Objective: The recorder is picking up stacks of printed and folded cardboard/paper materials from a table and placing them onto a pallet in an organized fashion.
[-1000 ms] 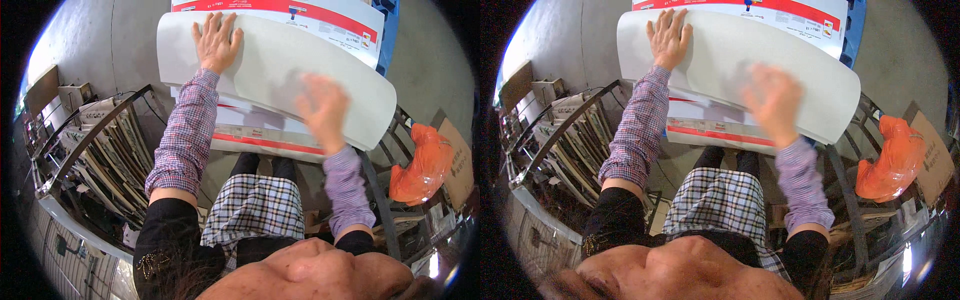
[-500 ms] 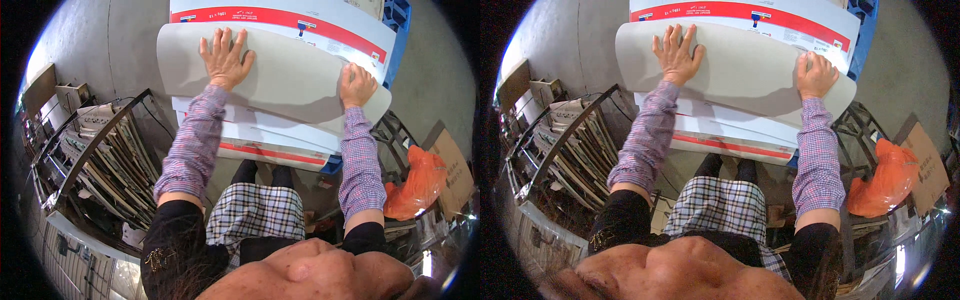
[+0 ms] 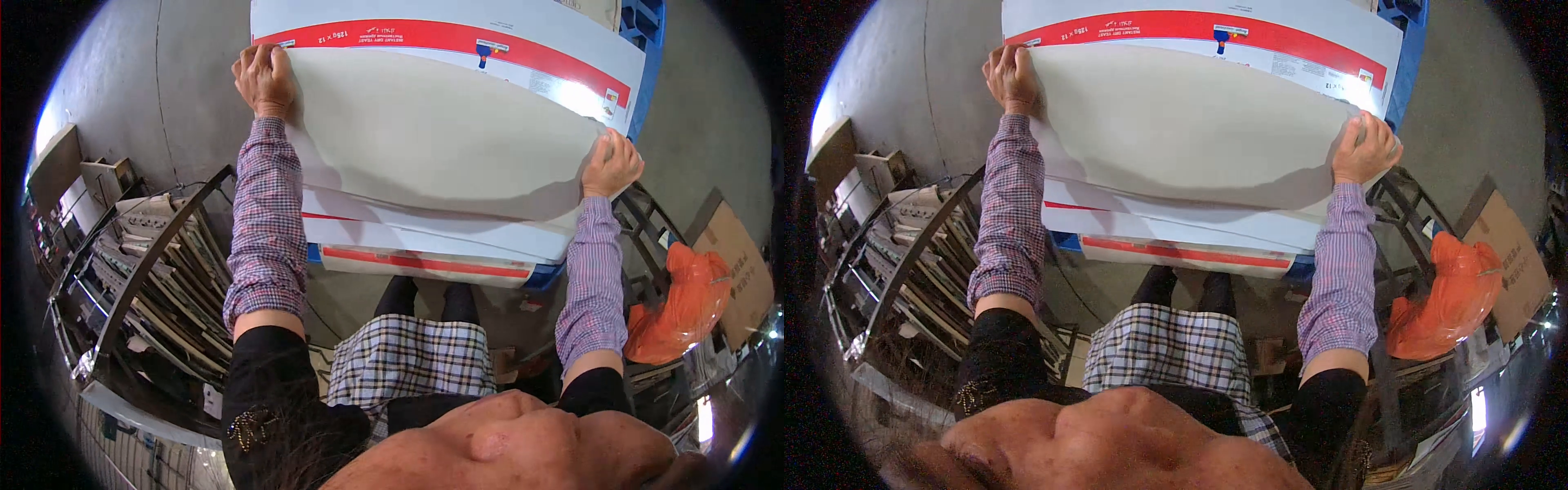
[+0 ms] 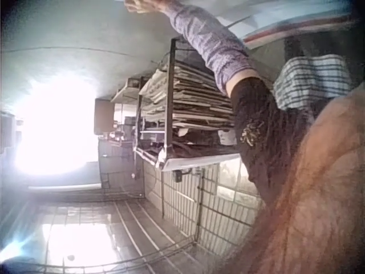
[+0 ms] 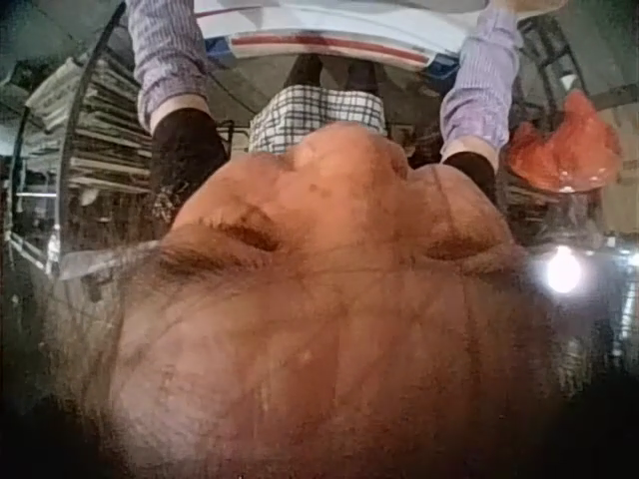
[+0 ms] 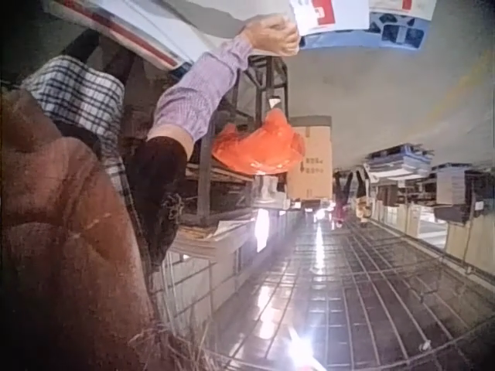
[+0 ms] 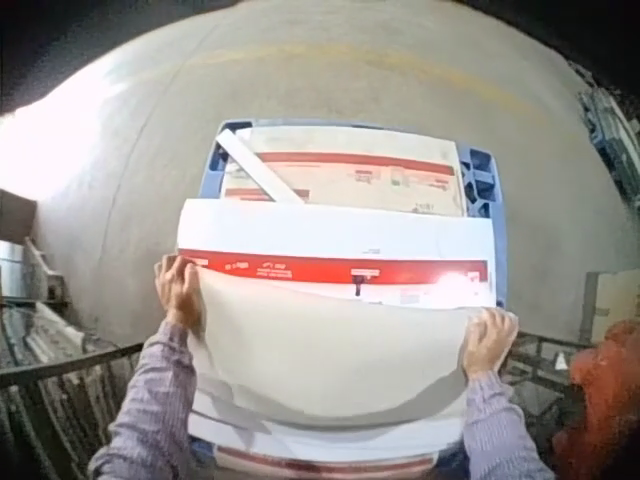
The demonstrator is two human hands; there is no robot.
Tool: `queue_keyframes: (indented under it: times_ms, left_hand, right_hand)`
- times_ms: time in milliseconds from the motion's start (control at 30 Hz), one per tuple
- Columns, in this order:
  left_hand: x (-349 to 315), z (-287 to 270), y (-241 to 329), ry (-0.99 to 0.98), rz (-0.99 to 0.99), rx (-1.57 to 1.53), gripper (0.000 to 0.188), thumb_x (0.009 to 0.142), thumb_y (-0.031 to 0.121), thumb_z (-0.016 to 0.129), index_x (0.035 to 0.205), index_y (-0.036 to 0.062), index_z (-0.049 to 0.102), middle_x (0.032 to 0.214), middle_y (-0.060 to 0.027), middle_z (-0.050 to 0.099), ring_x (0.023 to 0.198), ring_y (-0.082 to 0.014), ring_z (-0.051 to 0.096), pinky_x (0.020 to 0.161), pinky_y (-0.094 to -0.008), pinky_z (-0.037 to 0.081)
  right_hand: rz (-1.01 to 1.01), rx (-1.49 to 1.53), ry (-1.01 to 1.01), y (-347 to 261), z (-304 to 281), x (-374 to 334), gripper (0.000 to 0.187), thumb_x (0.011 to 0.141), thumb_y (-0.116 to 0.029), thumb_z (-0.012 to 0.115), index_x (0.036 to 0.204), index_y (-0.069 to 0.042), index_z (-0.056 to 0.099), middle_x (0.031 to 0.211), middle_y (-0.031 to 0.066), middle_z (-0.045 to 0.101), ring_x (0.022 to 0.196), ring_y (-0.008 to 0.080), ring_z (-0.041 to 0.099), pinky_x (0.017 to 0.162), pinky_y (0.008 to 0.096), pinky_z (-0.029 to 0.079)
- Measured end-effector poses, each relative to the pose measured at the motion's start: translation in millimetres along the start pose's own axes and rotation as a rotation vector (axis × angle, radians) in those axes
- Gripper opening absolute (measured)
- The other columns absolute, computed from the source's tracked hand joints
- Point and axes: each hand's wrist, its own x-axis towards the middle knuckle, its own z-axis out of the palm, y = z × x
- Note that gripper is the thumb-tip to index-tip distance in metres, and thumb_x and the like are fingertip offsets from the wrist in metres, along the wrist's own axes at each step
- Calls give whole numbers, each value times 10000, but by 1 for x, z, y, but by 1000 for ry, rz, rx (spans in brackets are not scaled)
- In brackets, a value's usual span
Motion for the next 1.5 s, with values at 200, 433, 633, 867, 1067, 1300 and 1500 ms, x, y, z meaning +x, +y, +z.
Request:
queue_keyframes:
  times_ms: [200,433,633,867,1067,1300,1500]
  left_hand:
    - [-35,-20,-6,-59,-124,67,460,845,438,430,1191,157,543,1182,-113,515,1129,-313,437,967,-460,318]
    - [-6,7,-4,78,-440,-59,647,803,529,469,1303,120,434,1237,-207,450,1171,-374,402,985,-490,315]
    - [-35,-35,16,-137,-729,21,751,774,603,429,1184,-22,503,1127,-253,567,1057,-391,530,911,-478,394]
    - [-24,-64,9,-215,-709,-67,805,725,653,475,1031,-79,615,1044,-281,604,1014,-402,575,878,-448,433]
    - [-20,-94,-15,-474,-371,-99,819,703,676,533,1046,-61,632,1031,-257,627,1020,-387,588,903,-426,433]
    - [-2,-158,18,-751,-289,190,844,744,710,514,1009,-80,648,952,-271,640,874,-350,650,768,-429,500]
    - [-3,-163,36,-544,-412,-671,670,732,312,759,1247,-24,492,1013,-282,613,815,-270,665,615,-335,554]
  right_hand:
    - [-29,120,-46,26,-20,-17,333,894,-375,479,1117,-166,614,1129,36,593,1148,248,474,1001,492,257]
    - [52,201,182,27,19,6,319,900,-331,470,1024,-88,637,1107,75,605,1130,296,470,956,437,338]
    - [17,155,31,38,-35,-8,389,876,-363,507,1104,-57,582,1083,146,588,1040,332,519,913,432,380]
    - [780,424,-390,93,-135,-69,692,812,-508,604,1097,121,557,1138,234,577,1022,291,554,875,362,417]
    - [850,745,-237,97,-107,-36,598,762,-442,713,916,131,633,911,137,629,817,188,569,732,308,437]
    - [891,931,-220,99,-99,-47,556,788,-388,709,1011,113,614,1018,131,611,904,185,556,804,285,426]
    - [1033,1067,-306,90,-95,-17,574,796,-332,712,1133,106,558,1097,152,597,966,207,563,863,290,413]
